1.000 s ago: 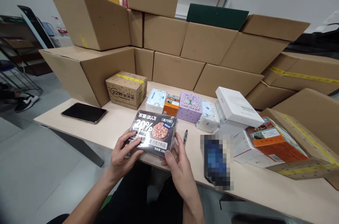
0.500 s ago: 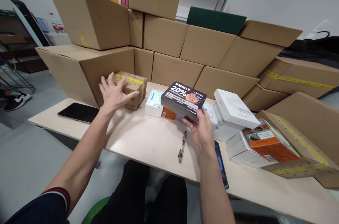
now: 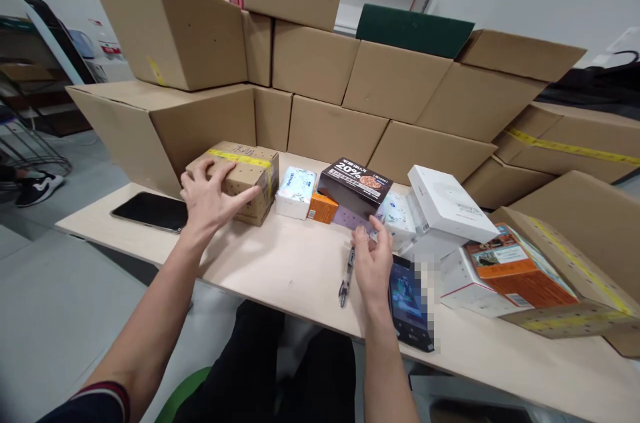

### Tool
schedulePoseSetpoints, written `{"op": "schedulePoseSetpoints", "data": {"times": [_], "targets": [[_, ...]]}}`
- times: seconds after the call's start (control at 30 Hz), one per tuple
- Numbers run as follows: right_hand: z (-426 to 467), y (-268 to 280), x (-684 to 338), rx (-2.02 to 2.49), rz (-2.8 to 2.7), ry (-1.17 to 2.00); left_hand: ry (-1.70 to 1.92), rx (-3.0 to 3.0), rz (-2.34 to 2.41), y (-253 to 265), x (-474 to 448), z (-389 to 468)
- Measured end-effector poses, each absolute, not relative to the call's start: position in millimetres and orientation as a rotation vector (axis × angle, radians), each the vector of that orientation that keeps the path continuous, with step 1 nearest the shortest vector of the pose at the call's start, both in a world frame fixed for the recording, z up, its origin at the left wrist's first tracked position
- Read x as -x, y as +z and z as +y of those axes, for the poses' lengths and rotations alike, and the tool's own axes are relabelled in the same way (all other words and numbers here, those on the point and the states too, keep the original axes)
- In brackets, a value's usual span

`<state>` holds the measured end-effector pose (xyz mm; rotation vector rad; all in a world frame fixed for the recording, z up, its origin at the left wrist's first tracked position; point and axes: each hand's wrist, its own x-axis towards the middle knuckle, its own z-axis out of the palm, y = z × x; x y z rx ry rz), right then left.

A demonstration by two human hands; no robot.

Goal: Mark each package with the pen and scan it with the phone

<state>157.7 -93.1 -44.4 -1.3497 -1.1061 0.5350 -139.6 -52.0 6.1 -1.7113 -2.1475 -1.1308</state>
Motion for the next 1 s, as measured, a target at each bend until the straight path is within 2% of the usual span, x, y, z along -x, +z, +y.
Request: {"op": "schedulePoseSetpoints", "data": {"times": [0.23, 0.33, 0.53, 0.67, 0.8, 1.0], "targets": [[-138, -53, -110, 1.182, -1.382, 1.082, -1.271, 1.646, -1.791, -31, 118, -151], [-151, -49, -85, 1.061, -1.469, 1.141, -1.324, 1.715, -1.581, -43, 108, -173], [-172, -45, -82, 1.029, -1.379, 0.969, -1.643, 1.918, -1.251, -75, 95, -193], [-180, -73, -115, 1.113, -1.229, 0.729, -2.025, 2.024, -1.325, -96, 90, -187], [-182, -99, -133, 1.235, -1.206, 0.637, -2.014, 2.261, -1.657, -93, 81, -165], [-178, -116, -131, 1.321, -1.261, 0.503, -2.083, 2.263, -1.699, -87, 73, -144]]}}
